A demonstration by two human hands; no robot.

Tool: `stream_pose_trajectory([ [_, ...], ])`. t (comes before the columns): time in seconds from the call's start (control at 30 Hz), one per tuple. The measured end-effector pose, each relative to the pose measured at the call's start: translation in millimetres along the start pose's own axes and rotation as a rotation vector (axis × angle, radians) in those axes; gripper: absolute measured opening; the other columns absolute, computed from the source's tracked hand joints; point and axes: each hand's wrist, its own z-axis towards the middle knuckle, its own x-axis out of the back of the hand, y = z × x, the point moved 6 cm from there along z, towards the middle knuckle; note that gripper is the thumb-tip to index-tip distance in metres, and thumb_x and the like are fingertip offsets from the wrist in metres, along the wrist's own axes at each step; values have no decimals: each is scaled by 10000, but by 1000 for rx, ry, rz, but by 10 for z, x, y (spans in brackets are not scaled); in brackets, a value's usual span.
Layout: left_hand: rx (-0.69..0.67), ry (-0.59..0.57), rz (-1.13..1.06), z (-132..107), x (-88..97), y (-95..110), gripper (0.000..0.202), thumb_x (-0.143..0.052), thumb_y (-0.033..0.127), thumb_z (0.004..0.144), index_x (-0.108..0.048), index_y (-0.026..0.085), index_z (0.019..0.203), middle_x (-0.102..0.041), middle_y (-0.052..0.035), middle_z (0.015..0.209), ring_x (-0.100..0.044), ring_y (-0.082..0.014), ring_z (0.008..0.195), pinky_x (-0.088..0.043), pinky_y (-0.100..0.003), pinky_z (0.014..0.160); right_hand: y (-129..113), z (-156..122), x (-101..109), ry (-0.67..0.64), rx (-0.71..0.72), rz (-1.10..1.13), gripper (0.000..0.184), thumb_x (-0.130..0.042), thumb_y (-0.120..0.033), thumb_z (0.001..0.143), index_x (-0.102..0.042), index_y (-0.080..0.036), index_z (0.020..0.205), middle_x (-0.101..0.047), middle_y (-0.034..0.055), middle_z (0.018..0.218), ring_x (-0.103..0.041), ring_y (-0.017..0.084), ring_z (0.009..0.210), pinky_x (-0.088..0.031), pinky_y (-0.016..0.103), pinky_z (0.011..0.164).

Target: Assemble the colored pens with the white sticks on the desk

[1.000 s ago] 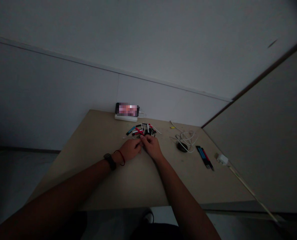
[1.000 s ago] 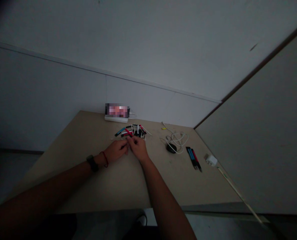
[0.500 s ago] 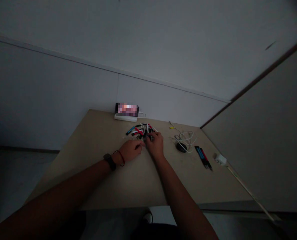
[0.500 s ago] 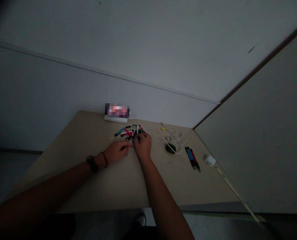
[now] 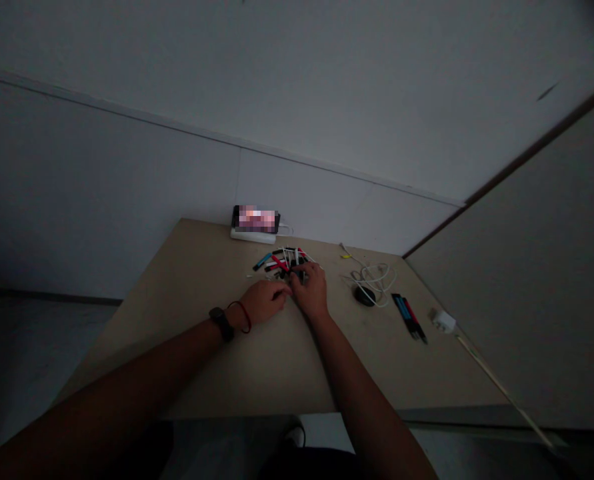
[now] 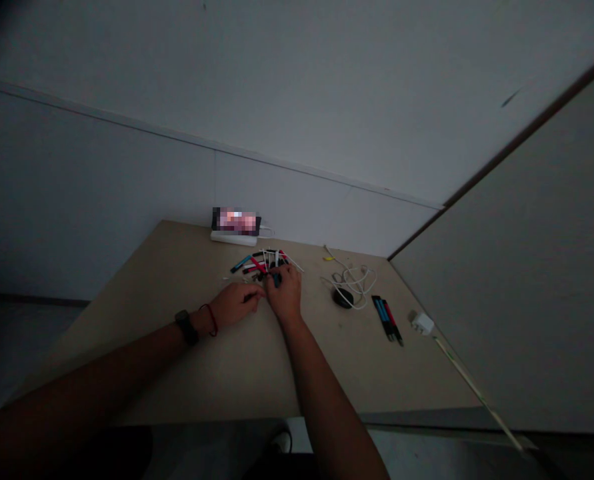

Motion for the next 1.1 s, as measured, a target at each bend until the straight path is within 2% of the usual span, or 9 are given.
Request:
stream_pose_trajectory([
  [0.23,-17,-4,55,-1,1,17,215,-503,140,849,-684,191,742,-680,-11,655,-603,-155,619,-401,-259,610,-53,1,-66,-86,77,36,127,-639,-256,827,-762,-227,830,-722,87,1034,-595,264,1065,-407,444,1006],
  [0.47,-3,7,71,-10,-1,19,253,-504,158,863,-749,193,912,-702,-14,693,-605,-160,631,-423,-262,644,19,-2,-128,-164,52,-33,125,-645,-205,810,-757,-202,867,-739,82,966,-597,256,1009,-402,419,974],
  [0.77,-13,9,62,4,-16,-23,277,-509,169,862,-767,200,957,-726,-27,755,-639,-169,695,-466,-265,685,79,-7,-98,-95,-18,-52,106,-647,-248,802,-739,-204,831,-739,79,919,-595,263,948,-425,390,901],
  [1.1,-10,13,19,-3,-13,-22,272,-513,167,857,-765,194,957,-715,-23,705,-622,-164,635,-455,-265,641,50,-12,-93,-59,-55,-31,183,-644,-325,809,-772,-208,868,-751,89,872,-613,272,929,-448,388,860],
])
